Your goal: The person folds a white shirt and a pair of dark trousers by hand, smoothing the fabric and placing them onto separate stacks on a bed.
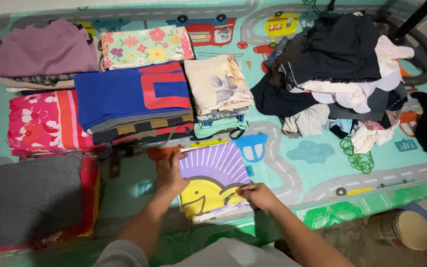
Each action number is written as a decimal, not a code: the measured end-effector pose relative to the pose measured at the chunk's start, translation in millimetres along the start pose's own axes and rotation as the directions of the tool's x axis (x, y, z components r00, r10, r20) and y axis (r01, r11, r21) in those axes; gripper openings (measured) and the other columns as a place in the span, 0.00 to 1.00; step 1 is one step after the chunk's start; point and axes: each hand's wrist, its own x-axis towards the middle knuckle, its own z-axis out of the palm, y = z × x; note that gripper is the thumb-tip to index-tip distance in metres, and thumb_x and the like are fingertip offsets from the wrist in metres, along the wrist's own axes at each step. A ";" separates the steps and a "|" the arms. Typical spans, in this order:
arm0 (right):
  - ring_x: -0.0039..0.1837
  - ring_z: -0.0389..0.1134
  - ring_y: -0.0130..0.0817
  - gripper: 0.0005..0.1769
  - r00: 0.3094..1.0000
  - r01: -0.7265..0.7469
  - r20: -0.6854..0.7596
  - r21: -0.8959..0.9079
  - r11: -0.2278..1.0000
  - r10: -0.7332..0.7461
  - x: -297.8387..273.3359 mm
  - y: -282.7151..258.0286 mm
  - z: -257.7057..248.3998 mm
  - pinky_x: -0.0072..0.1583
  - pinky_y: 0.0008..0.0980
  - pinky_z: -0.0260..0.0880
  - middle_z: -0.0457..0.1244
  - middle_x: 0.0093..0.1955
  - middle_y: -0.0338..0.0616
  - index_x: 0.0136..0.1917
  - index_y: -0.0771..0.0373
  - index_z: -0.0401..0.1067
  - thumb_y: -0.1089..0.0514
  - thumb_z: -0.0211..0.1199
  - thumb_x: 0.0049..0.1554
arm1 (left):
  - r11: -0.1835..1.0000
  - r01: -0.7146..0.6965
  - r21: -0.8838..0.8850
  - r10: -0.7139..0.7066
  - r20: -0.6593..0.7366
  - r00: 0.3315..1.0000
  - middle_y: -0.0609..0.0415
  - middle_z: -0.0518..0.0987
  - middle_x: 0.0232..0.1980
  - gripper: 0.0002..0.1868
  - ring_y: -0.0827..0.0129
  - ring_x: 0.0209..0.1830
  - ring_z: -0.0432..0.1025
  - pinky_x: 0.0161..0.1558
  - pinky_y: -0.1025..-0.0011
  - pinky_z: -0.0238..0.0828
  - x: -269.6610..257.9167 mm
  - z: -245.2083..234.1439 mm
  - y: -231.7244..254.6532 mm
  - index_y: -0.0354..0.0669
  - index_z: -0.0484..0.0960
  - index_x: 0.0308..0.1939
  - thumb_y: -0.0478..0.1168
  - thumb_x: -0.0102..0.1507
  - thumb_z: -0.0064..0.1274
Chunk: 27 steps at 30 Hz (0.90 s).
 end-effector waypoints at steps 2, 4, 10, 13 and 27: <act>0.38 0.65 0.27 0.18 1.000 0.019 -0.006 0.060 0.998 -0.019 2.0 2.3 -5.0 0.44 0.30 0.66 0.71 0.40 0.42 0.49 0.68 0.85 0.52 0.73 0.52 | 0.991 0.028 0.132 -0.049 0.162 0.986 0.48 0.51 0.78 0.63 0.50 0.75 0.51 0.75 0.41 0.47 5.3 -6.1 10.0 0.61 0.52 0.77 0.46 0.45 0.76; 0.41 0.67 0.26 0.19 0.999 0.027 -0.021 0.074 0.997 -0.026 2.6 4.6 -8.1 0.46 0.30 0.68 0.72 0.41 0.41 0.49 0.68 0.84 0.51 0.73 0.52 | 0.986 0.060 0.155 -0.099 0.259 0.961 0.52 0.49 0.79 0.60 0.52 0.78 0.49 0.72 0.37 0.49 8.6 -8.7 20.7 0.66 0.53 0.77 0.47 0.47 0.74; 0.42 0.67 0.31 0.14 0.998 0.011 -0.067 0.081 0.997 -0.006 16.6 21.0 -23.4 0.46 0.31 0.70 0.71 0.42 0.42 0.49 0.66 0.83 0.57 0.71 0.52 | 0.976 0.040 0.216 -0.131 0.429 0.894 0.58 0.52 0.78 0.52 0.52 0.79 0.47 0.69 0.35 0.51 12.1 -11.1 32.7 0.70 0.55 0.76 0.53 0.53 0.69; 0.42 0.68 0.31 0.11 0.992 0.083 -0.100 0.100 0.992 -0.073 36.3 39.5 -34.2 0.46 0.29 0.70 0.71 0.42 0.42 0.50 0.68 0.81 0.63 0.68 0.52 | 0.982 0.059 0.180 -0.123 0.368 0.922 0.52 0.63 0.72 0.47 0.51 0.75 0.56 0.67 0.39 0.58 18.0 -6.3 37.3 0.59 0.61 0.73 0.56 0.54 0.67; 0.44 0.69 0.28 0.14 0.932 0.213 -0.295 -0.021 0.977 -0.209 65.7 37.3 -104.5 0.48 0.27 0.69 0.72 0.44 0.42 0.53 0.66 0.81 0.68 0.65 0.53 | 0.939 -0.008 0.343 -0.149 0.431 0.890 0.41 0.69 0.66 0.32 0.44 0.65 0.65 0.62 0.46 0.63 35.4 -14.0 80.6 0.43 0.84 0.52 0.63 0.55 0.62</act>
